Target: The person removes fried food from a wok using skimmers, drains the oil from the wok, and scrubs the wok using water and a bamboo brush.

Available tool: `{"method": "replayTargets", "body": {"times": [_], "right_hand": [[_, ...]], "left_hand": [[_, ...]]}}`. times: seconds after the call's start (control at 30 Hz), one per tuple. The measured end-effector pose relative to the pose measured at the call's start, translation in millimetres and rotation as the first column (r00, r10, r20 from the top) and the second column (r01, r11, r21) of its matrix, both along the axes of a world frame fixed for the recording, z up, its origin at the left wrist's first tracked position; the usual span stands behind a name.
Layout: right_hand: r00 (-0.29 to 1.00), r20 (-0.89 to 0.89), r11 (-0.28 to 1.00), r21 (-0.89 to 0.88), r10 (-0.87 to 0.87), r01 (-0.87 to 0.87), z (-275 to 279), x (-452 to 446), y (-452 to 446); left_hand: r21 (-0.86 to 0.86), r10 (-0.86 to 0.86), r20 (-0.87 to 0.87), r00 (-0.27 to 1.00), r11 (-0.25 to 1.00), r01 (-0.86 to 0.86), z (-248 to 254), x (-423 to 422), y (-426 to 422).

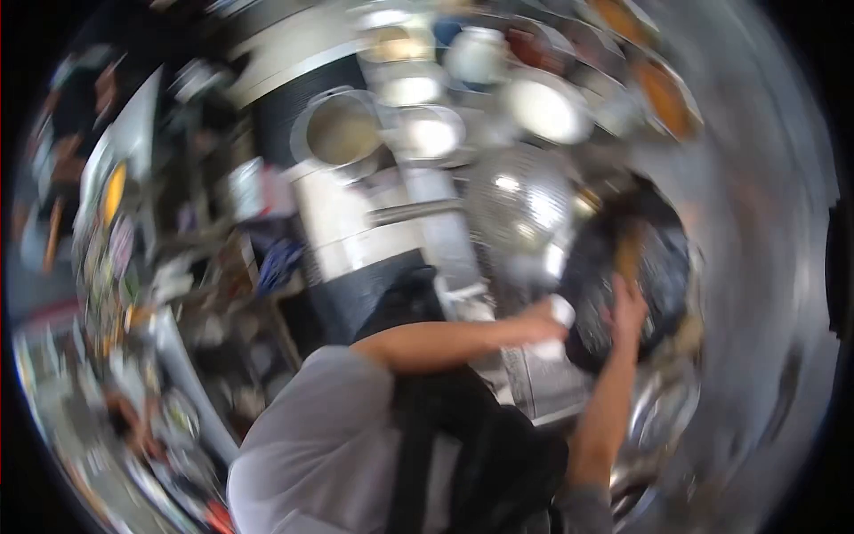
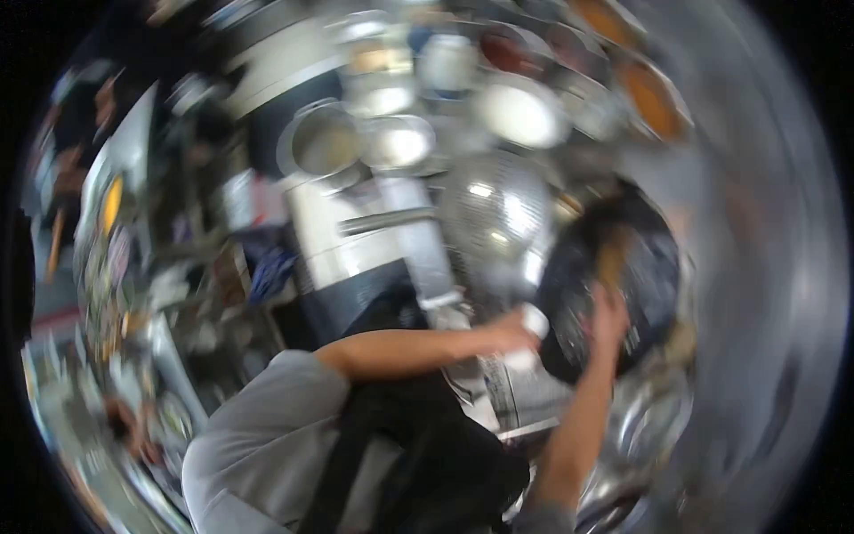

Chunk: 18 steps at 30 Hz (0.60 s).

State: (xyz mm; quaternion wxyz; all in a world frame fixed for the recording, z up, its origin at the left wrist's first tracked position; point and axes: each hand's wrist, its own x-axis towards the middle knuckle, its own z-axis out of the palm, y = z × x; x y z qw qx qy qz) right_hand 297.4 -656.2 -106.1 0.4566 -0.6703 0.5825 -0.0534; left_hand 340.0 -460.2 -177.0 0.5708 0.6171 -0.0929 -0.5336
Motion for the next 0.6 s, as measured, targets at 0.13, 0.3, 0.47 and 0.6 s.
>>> {"method": "replayTargets", "body": {"times": [0.13,0.3,0.47,0.6], "right_hand": [[0.984,0.044,0.982,0.073,0.170,-0.173,15,-33,33],[0.774,-0.302,0.740,-0.244,0.556,-0.626,32,-142,52],[0.597,-0.778,0.801,-0.225,0.195,-0.555,34,-191,-17],[0.803,-0.579,0.808,-0.403,0.139,-0.430,-14,-114,-98]], "left_hand": [[-0.107,0.095,-0.117,0.989,0.988,-0.108,-31,-17,-11],[-0.150,-0.006,-0.253,0.968,0.988,-0.033,-9,-8,-10],[-0.191,-0.110,-0.332,0.937,0.980,0.047,-14,0,-9],[-0.159,-0.165,-0.354,0.921,0.981,0.115,3,9,-9]]}}
